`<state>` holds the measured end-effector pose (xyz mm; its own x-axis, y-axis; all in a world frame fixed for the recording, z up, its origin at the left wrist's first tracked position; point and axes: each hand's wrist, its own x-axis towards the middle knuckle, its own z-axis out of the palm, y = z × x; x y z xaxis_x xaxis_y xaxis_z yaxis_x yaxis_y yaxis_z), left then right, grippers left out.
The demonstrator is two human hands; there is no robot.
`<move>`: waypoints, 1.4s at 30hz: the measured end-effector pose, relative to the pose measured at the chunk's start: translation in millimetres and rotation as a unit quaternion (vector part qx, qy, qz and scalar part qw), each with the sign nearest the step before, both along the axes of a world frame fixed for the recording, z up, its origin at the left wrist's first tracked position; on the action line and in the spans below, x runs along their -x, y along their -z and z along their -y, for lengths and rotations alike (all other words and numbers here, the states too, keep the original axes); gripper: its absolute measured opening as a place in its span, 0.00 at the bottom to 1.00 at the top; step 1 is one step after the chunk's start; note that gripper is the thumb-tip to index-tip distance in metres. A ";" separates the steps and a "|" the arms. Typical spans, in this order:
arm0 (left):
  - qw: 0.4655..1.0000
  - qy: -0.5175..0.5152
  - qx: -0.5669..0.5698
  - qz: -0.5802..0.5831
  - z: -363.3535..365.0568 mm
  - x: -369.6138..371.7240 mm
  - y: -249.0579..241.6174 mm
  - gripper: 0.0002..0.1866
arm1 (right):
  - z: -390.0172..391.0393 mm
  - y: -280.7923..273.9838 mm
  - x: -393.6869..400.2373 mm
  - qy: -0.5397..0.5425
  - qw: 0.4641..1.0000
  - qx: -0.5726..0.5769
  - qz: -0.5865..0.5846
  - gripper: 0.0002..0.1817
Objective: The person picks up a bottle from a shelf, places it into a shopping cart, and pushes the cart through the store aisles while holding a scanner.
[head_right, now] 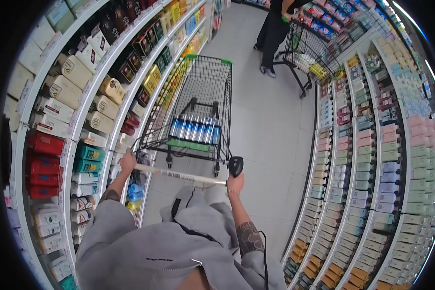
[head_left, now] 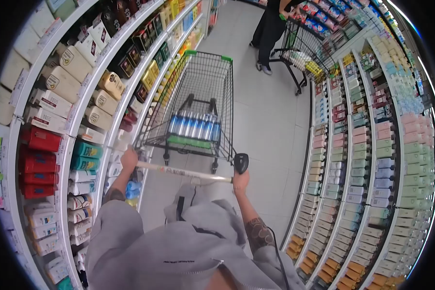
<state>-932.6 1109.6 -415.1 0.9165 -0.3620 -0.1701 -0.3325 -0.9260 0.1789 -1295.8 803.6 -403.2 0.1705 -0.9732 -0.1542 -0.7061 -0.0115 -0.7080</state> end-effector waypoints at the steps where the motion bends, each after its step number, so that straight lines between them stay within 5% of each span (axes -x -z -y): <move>1: 1.000 -0.013 -0.006 -0.002 12.6 -8.8 -4.8 0.14 | 8.5 -0.1 -10.5 0.006 1.000 -0.006 0.008 0.12; 7: 0.996 -0.065 0.054 0.026 75.6 -43.3 -12.8 0.15 | 57.1 13.0 -58.4 0.018 1.000 -0.007 -0.001 0.13; 10: 0.967 0.033 0.173 0.185 133.5 -28.0 -32.4 0.20 | 80.0 25.1 -78.0 0.032 0.999 -0.013 0.028 0.14; 14: 0.953 0.159 0.254 0.035 226.2 40.3 -44.9 0.15 | 110.2 33.0 -102.3 0.011 0.999 -0.014 0.044 0.15; 16: 0.962 0.069 0.197 -0.176 271.3 72.4 -50.4 0.11 | 129.1 26.5 -111.6 -0.040 0.999 -0.011 0.010 0.15; 17: 0.963 0.066 0.195 -0.172 282.6 83.7 -48.4 0.11 | 139.2 26.0 -117.2 -0.043 0.999 -0.014 0.014 0.15; 19: 0.963 0.200 0.177 0.038 307.7 101.4 -33.3 0.09 | 165.4 26.0 -124.6 -0.081 0.989 -0.090 0.086 0.17; 25: 0.962 0.224 0.103 0.114 342.8 65.2 -12.5 0.07 | 271.1 28.2 -115.3 -0.245 0.953 -0.118 0.129 0.17; 34: 0.972 0.195 0.077 0.110 387.0 24.8 -15.3 0.08 | 438.0 59.9 -45.5 -0.192 0.971 -0.101 -0.099 0.18; 42: 0.985 0.158 0.050 0.045 417.4 -8.3 -19.6 0.07 | 500.9 93.8 -28.0 -0.263 0.923 -0.155 -0.234 0.25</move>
<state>-924.4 692.2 -395.5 0.7649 -0.6427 -0.0432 -0.6202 -0.7529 0.2202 -1267.8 302.7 -497.0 0.4513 -0.6719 -0.5873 -0.8898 -0.2887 -0.3535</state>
